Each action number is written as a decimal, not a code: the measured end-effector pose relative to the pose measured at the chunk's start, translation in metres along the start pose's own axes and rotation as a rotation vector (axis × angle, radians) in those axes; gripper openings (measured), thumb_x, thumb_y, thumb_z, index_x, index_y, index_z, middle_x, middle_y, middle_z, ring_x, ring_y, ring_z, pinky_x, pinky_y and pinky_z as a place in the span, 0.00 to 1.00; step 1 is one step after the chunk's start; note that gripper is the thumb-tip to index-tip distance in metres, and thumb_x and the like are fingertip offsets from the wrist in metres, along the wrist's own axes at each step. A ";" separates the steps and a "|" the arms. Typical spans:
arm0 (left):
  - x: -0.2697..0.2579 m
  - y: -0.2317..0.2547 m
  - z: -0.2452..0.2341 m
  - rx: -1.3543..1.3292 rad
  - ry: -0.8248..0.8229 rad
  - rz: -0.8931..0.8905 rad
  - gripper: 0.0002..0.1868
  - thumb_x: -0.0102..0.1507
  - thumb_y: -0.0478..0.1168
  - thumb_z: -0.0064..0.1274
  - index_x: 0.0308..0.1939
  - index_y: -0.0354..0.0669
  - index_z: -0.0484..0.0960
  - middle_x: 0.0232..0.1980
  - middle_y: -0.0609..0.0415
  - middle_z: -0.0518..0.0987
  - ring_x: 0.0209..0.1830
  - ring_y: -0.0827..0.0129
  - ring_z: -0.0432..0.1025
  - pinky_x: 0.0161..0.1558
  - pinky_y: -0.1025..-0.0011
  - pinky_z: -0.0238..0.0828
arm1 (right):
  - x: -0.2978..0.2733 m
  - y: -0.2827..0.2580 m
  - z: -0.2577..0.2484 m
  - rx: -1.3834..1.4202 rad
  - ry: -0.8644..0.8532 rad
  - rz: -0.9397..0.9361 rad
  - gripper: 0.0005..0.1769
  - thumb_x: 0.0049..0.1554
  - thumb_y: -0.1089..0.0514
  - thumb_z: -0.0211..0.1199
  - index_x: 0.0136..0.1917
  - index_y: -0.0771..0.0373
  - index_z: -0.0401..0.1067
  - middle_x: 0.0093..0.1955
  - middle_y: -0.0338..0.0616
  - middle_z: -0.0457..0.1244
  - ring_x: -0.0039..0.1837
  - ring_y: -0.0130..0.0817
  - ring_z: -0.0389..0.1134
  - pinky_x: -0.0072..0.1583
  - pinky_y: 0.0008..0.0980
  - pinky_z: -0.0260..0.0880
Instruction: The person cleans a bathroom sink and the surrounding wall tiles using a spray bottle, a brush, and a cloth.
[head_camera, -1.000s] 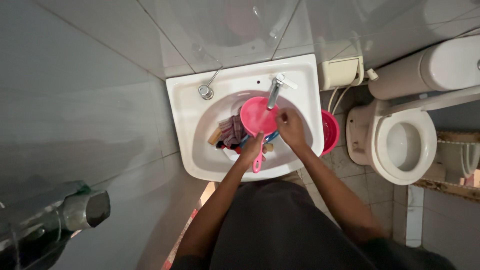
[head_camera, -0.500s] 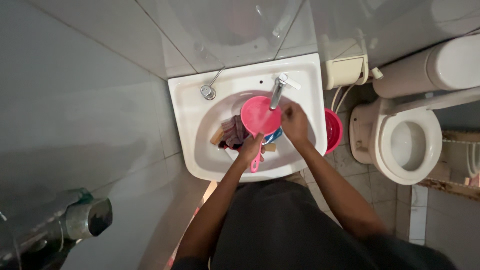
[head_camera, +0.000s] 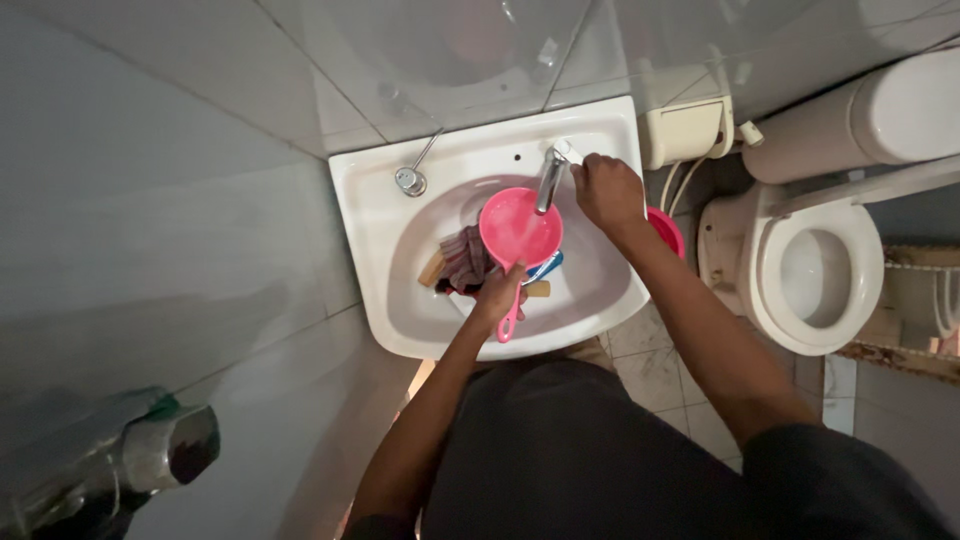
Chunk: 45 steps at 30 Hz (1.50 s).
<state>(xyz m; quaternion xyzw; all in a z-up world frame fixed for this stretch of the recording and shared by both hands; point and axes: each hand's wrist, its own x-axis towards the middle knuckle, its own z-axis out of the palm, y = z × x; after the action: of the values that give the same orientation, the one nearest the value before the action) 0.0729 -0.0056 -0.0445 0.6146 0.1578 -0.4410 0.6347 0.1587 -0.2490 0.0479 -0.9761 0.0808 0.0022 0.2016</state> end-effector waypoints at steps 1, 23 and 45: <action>-0.001 0.000 0.000 0.008 0.011 0.000 0.26 0.68 0.57 0.45 0.48 0.33 0.75 0.23 0.55 0.71 0.17 0.70 0.68 0.18 0.66 0.71 | 0.000 0.000 0.002 -0.018 -0.028 0.018 0.19 0.66 0.49 0.58 0.46 0.68 0.76 0.40 0.60 0.68 0.45 0.59 0.71 0.49 0.55 0.71; -0.024 -0.003 0.004 0.036 -0.024 0.054 0.18 0.66 0.51 0.48 0.42 0.36 0.77 0.24 0.54 0.71 0.16 0.69 0.67 0.16 0.66 0.68 | -0.009 -0.020 0.039 1.300 -0.184 0.609 0.17 0.62 0.53 0.61 0.54 0.71 0.65 0.36 0.43 0.65 0.34 0.29 0.66 0.36 0.28 0.66; -0.069 -0.005 0.079 0.069 -0.061 0.141 0.15 0.59 0.35 0.50 0.47 0.29 0.77 0.32 0.46 0.78 0.22 0.65 0.75 0.21 0.69 0.77 | -0.166 -0.022 0.054 1.381 -0.542 0.862 0.32 0.61 0.45 0.55 0.62 0.79 0.68 0.44 0.49 0.69 0.45 0.38 0.71 0.46 0.36 0.73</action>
<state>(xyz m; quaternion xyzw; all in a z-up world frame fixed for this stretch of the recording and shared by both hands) 0.0030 -0.0521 0.0189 0.6319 0.0795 -0.4189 0.6473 -0.0002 -0.1818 0.0129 -0.4845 0.3768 0.2622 0.7447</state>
